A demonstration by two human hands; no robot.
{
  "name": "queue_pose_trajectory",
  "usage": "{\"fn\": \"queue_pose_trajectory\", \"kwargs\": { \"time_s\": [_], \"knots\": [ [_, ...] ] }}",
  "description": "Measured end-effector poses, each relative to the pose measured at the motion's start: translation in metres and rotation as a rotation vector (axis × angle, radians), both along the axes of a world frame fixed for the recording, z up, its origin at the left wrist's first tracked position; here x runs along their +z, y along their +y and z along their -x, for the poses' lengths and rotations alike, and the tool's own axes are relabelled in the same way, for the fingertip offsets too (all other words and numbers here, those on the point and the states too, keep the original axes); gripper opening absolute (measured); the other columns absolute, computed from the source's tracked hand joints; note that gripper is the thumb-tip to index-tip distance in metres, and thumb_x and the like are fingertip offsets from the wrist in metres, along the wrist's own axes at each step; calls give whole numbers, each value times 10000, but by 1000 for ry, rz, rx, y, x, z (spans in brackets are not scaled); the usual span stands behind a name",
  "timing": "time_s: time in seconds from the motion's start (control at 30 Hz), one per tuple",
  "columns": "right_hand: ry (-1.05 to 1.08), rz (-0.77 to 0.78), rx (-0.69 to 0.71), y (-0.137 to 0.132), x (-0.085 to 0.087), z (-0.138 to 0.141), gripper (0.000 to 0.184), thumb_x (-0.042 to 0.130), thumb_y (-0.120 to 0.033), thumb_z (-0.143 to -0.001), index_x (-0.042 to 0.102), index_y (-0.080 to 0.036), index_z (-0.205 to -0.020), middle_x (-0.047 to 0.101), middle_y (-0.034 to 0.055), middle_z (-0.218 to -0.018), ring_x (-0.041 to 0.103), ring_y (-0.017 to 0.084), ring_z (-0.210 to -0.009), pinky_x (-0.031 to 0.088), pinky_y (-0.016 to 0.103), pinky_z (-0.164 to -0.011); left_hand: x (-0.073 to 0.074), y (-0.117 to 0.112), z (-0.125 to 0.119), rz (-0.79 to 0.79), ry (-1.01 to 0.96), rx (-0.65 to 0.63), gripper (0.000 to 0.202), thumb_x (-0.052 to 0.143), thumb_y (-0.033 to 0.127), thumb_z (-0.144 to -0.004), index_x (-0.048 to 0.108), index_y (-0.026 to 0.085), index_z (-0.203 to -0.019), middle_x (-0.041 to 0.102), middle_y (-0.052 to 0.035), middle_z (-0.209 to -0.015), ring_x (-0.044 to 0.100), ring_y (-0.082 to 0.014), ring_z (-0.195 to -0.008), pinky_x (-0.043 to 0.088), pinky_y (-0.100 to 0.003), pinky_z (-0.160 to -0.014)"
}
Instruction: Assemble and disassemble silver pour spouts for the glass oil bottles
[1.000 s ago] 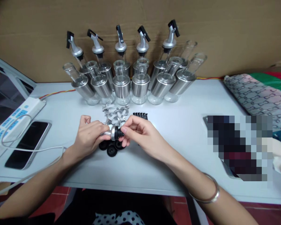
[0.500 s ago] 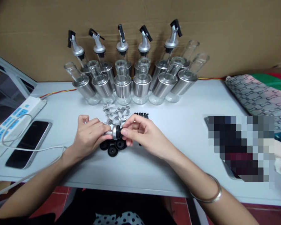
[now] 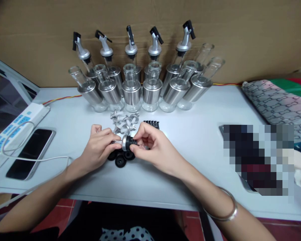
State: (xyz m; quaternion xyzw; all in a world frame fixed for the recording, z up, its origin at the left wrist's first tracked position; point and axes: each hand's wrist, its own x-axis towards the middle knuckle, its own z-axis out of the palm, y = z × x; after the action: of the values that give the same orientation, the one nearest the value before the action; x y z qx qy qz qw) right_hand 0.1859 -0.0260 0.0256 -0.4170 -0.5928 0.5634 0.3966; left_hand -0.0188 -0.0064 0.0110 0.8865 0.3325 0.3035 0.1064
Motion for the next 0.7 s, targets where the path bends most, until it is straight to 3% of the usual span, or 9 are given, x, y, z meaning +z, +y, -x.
{"fn": "queue_pose_trajectory", "kwargs": {
  "time_s": [0.1,0.33,0.5,0.6,0.7],
  "knots": [
    [-111,-198,-14,-1,-3,-1,167,621,-162,-785,462,-202,-754,536,-16,-729,497,101,-638,425,230,-591,1,-1,0,143,-44,15,439,305,403,-1011,590,149,-793,601,28,-636,448,-102,-551,227,-324,-696],
    [-358,-749,24,1,-4,-3,145,577,-116,-836,470,-201,-786,603,20,-768,558,118,-694,456,230,-613,5,-3,1,562,-135,18,505,279,413,-1003,448,165,-597,538,52,-538,442,-98,-552,292,-322,-763],
    [-511,-1068,47,3,-4,-1,99,512,-99,-870,517,-195,-848,652,75,-849,561,141,-710,467,257,-600,4,-2,0,745,-210,36,543,244,480,-981,403,191,-549,478,40,-408,417,-124,-486,354,-338,-722],
    [-559,-1097,25,3,-7,0,141,466,-93,-886,543,-207,-917,666,71,-875,578,150,-730,483,277,-621,3,0,-1,800,-245,42,549,249,498,-970,384,202,-528,467,21,-394,421,-135,-475,365,-329,-659],
    [-560,-1037,-23,3,-9,-3,137,475,-109,-883,545,-216,-933,660,72,-924,592,158,-771,501,296,-665,2,2,0,736,-263,91,513,264,462,-971,395,195,-554,468,26,-443,427,-124,-485,362,-316,-658]
  ]
}}
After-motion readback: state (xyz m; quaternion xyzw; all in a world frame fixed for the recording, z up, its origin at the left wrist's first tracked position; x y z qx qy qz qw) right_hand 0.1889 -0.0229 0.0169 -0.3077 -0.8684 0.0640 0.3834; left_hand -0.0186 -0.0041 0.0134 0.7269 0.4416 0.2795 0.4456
